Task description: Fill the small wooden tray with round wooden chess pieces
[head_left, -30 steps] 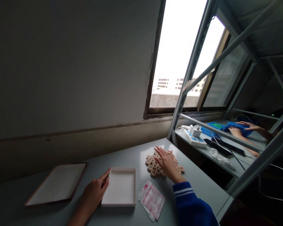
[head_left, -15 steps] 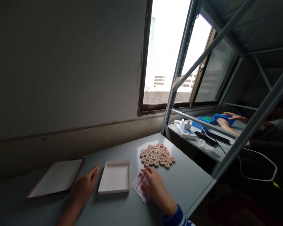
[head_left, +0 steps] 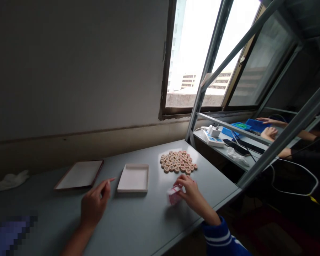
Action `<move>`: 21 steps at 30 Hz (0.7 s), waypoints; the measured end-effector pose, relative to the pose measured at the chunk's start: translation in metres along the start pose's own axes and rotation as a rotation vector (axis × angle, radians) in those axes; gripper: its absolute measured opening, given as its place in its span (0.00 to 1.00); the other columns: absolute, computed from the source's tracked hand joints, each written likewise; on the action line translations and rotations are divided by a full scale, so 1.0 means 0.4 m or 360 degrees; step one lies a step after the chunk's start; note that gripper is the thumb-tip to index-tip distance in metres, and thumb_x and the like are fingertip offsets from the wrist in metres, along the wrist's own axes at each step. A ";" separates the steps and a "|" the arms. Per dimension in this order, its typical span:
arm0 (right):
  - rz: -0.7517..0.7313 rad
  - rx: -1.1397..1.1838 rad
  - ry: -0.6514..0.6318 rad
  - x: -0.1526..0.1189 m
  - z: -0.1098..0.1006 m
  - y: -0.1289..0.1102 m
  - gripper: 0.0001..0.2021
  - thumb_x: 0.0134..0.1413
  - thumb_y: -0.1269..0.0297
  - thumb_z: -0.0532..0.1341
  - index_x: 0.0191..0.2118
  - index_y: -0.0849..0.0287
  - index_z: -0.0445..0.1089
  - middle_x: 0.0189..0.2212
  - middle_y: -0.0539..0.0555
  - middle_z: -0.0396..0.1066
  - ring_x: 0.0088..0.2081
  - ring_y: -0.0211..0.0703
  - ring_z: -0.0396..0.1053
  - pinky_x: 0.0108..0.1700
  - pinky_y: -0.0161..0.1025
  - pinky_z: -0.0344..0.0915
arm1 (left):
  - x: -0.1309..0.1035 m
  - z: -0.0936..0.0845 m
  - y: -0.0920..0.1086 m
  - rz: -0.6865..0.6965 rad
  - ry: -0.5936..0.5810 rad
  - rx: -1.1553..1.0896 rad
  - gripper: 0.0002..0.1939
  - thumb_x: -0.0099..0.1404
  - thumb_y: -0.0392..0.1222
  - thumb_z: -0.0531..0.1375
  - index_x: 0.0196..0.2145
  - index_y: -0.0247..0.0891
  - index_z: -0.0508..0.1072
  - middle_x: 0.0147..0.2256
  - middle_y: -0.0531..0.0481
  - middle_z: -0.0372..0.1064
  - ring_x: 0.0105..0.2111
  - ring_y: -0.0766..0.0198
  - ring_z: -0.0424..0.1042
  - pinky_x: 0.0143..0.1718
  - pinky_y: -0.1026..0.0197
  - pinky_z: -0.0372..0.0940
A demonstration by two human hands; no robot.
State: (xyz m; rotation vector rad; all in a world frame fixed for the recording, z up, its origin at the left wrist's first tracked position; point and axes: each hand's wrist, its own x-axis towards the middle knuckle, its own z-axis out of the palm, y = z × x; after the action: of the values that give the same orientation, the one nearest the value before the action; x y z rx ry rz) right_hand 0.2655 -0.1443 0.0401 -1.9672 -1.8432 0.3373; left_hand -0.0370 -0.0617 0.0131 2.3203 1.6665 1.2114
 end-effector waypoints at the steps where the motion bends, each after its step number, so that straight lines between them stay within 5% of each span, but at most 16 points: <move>1: -0.0047 0.0085 0.0089 0.011 -0.011 -0.008 0.05 0.48 0.72 0.57 0.30 0.57 0.69 0.38 0.52 0.66 0.43 0.45 0.61 0.43 0.41 0.53 | 0.003 -0.001 0.016 0.0039 -0.0023 -0.0037 0.22 0.63 0.50 0.43 0.37 0.38 0.74 0.21 0.53 0.69 0.22 0.67 0.67 0.28 0.67 0.61; 5: -0.0322 0.0510 0.0187 0.088 -0.030 -0.078 0.04 0.53 0.66 0.55 0.34 0.59 0.66 0.32 0.51 0.68 0.35 0.41 0.64 0.36 0.36 0.56 | 0.041 0.005 0.088 0.0174 -0.0260 -0.0200 0.20 0.62 0.52 0.47 0.42 0.40 0.70 0.35 0.49 0.71 0.38 0.62 0.68 0.40 0.62 0.62; 9: -0.0524 0.0522 0.0020 0.179 0.022 -0.181 0.04 0.53 0.67 0.56 0.36 0.58 0.64 0.29 0.50 0.69 0.31 0.39 0.65 0.31 0.33 0.56 | 0.091 0.028 0.129 0.0072 -0.0519 -0.0330 0.22 0.60 0.53 0.49 0.50 0.44 0.64 0.36 0.51 0.70 0.36 0.63 0.69 0.37 0.61 0.64; 14: -0.0530 0.0112 -0.0112 0.241 0.130 -0.244 0.09 0.54 0.64 0.57 0.41 0.58 0.62 0.32 0.53 0.71 0.33 0.43 0.68 0.29 0.33 0.54 | 0.121 0.055 0.087 -0.0032 -0.0344 -0.0296 0.20 0.58 0.48 0.55 0.47 0.42 0.67 0.34 0.50 0.72 0.35 0.62 0.69 0.40 0.60 0.60; 21: -0.0577 -0.0017 -0.0177 0.263 0.199 -0.222 0.11 0.53 0.66 0.57 0.43 0.60 0.62 0.37 0.57 0.71 0.40 0.47 0.68 0.38 0.38 0.56 | 0.095 0.095 0.023 -0.0084 -0.0311 0.0083 0.15 0.53 0.41 0.60 0.40 0.44 0.69 0.31 0.53 0.72 0.37 0.60 0.67 0.44 0.55 0.55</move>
State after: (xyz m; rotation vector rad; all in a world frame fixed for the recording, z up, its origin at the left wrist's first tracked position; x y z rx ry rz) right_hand 0.1604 -0.0263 0.0220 -1.6031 -2.2253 0.3282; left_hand -0.0022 -0.0199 0.0124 2.3213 1.6987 0.9088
